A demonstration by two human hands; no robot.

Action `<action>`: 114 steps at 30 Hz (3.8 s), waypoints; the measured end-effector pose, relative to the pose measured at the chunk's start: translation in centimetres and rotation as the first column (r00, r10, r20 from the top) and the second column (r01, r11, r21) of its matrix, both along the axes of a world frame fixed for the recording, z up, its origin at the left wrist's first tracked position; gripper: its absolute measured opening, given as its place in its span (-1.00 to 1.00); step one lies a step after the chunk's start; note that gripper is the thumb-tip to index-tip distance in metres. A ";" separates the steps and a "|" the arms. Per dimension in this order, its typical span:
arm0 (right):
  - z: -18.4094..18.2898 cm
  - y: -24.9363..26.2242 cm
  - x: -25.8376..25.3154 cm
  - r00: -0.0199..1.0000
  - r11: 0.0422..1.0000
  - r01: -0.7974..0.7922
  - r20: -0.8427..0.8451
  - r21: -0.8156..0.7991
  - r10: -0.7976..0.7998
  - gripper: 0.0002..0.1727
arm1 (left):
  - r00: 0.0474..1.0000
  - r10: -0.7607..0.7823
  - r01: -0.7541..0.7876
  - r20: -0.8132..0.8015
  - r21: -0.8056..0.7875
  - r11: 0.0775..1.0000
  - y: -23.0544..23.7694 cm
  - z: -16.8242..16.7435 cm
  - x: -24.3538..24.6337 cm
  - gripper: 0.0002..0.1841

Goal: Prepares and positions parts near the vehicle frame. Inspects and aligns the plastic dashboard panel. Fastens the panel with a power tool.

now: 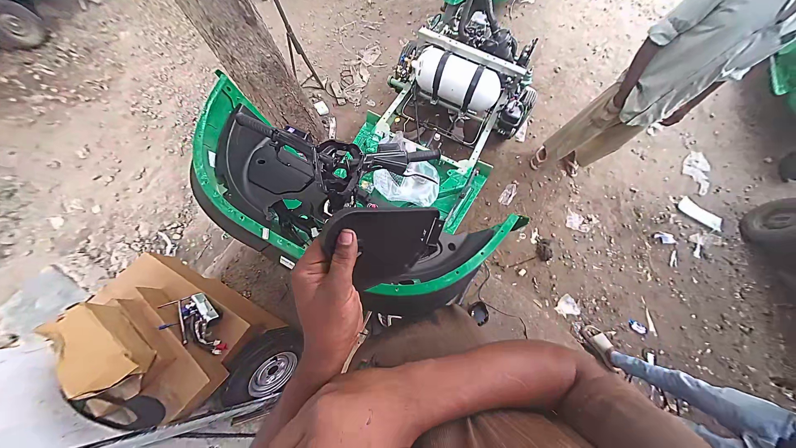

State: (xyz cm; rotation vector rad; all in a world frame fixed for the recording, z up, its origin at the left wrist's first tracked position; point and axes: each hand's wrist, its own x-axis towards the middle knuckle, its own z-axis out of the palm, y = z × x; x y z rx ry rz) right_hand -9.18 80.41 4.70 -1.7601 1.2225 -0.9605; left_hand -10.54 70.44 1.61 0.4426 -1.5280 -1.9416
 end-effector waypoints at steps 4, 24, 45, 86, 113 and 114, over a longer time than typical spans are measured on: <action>-2.5 2.3 -0.5 0.967 0.936 0.207 -0.082 -0.286 -0.239 -0.56 | 0.995 0.100 -0.103 -0.027 -0.191 0.976 -1.0 0.3 2.1 -0.83; -11.1 5.9 -8.6 -0.358 0.472 0.518 0.682 0.714 -0.638 -0.78 | 0.993 0.115 -0.111 0.029 -0.103 0.988 -3.5 -0.1 7.2 -0.84; -12.9 6.4 -8.1 -0.255 0.436 0.643 0.713 0.629 -0.653 -0.81 | 0.997 0.075 -0.070 0.036 -0.123 0.990 -3.0 0.3 7.9 -0.85; -14.2 5.4 -8.3 -0.121 0.348 0.738 0.621 0.578 -0.774 -0.84 | 0.995 0.099 -0.093 0.023 -0.189 0.978 -3.5 -0.6 8.1 -0.86; -17.6 19.3 -12.8 0.823 0.377 0.468 -0.240 0.799 -0.515 -0.82 | 0.992 0.120 -0.112 0.039 -0.160 0.981 -3.8 -0.9 6.8 -0.84; -19.4 20.9 -11.9 0.801 0.276 0.514 -0.340 0.812 -0.492 -0.79 | 0.993 0.105 -0.096 0.046 -0.164 0.982 -3.7 -1.1 6.4 -0.84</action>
